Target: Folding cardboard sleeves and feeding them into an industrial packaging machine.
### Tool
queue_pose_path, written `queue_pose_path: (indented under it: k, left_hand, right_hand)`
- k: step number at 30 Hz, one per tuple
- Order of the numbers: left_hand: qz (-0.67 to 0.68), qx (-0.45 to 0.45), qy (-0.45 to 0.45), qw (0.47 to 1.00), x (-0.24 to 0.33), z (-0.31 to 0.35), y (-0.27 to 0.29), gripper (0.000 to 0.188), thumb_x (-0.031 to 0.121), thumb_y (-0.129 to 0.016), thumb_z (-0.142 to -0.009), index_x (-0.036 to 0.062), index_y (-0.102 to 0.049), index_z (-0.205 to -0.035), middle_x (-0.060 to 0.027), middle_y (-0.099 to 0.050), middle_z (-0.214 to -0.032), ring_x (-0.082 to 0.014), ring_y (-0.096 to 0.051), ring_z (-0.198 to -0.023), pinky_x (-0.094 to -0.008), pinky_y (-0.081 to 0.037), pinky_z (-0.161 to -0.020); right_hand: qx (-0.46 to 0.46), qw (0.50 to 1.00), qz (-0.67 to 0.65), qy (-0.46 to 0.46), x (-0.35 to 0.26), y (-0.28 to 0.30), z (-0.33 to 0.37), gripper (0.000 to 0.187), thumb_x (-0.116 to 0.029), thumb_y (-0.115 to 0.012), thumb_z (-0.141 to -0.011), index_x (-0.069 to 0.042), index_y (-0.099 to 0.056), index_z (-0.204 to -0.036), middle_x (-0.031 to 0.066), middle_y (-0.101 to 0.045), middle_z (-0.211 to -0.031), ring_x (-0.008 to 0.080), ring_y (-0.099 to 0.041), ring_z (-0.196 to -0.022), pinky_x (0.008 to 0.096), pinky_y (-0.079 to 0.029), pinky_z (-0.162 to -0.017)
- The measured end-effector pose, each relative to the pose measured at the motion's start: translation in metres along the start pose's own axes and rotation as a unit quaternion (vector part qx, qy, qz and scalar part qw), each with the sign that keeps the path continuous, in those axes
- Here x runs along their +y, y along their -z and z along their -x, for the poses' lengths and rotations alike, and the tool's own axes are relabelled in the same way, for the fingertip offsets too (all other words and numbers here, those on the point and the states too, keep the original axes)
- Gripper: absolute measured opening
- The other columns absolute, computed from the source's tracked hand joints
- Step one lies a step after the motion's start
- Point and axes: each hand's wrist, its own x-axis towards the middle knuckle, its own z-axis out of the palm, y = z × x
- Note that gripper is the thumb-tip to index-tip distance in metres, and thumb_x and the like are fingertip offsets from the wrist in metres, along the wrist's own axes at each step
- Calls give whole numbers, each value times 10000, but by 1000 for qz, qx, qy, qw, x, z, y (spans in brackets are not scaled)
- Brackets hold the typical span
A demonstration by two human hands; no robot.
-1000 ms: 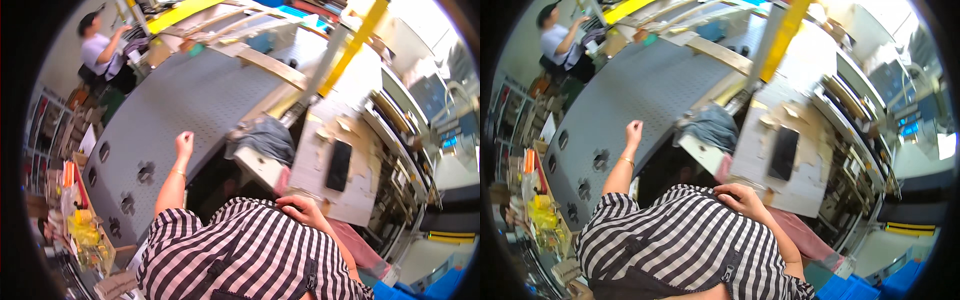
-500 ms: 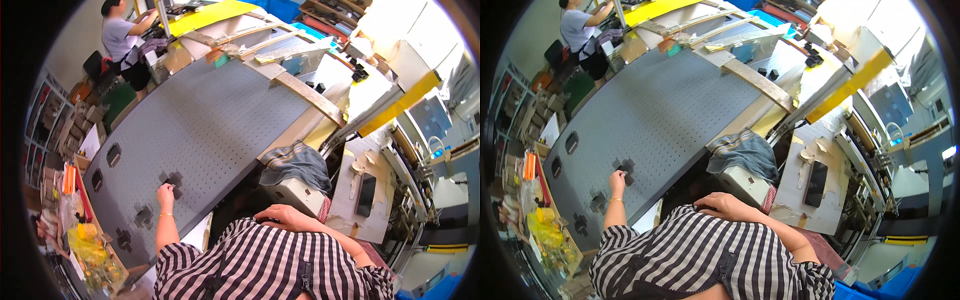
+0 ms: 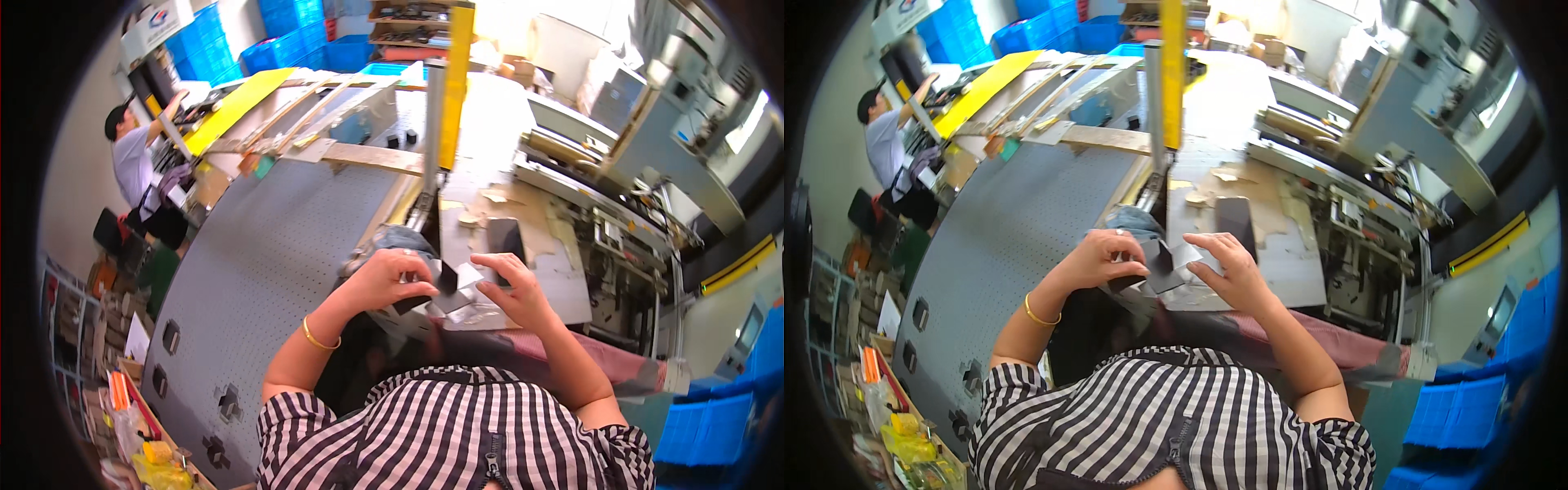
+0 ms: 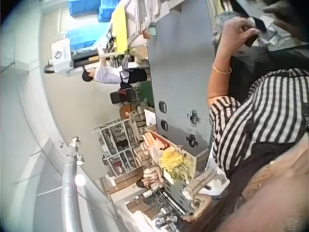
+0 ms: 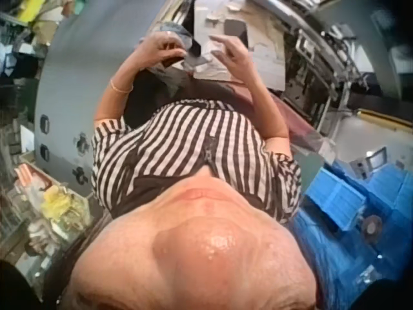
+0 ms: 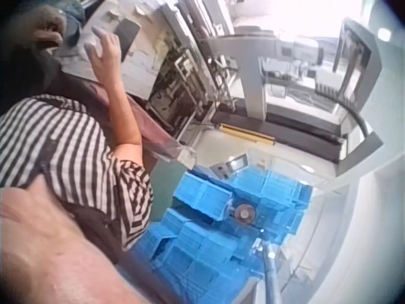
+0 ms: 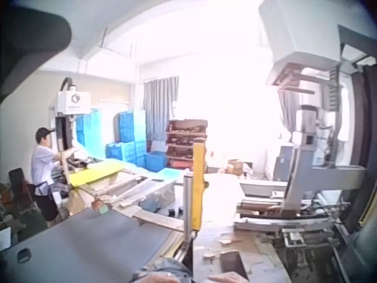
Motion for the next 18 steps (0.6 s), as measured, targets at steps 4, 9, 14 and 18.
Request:
queue_pose_path:
  k: [4,9,14,18]
  left_hand:
    - [30,-67,-80,994,46,-61,-54,158,176,-806,-762,65,-707,-814,-58,-665,-779,-198,-608,-752,-314,-478,-665]
    - [115,-168,-89,975,81,-125,-102,131,133,-803,-767,57,-721,-835,-30,-685,-812,-150,-594,-748,-284,-481,-638]
    - [95,-247,-97,959,84,-182,-127,176,153,-821,-749,75,-711,-863,-25,-667,-927,-164,-587,-882,-300,-473,-724]
    - [27,-177,-139,974,53,-217,-159,312,221,-858,-685,121,-696,-932,-28,-633,-983,-240,-535,-1024,-389,-407,-928]
  right_hand:
    - [-28,999,33,-3,16,47,59,351,-169,-693,-856,-65,-636,-1186,123,-663,-1132,285,-588,-1098,386,-452,-952]
    - [2,996,-13,-91,34,103,109,341,-149,-675,-870,-39,-633,-1190,123,-657,-1137,269,-588,-1098,375,-438,-965]
    - [78,988,-52,-119,59,142,116,394,-198,-720,-839,-47,-634,-1193,117,-662,-1116,256,-596,-1066,356,-455,-941]
    - [147,983,26,-109,91,165,106,456,-217,-763,-792,-63,-634,-1201,108,-661,-1092,263,-586,-1044,366,-457,-937]
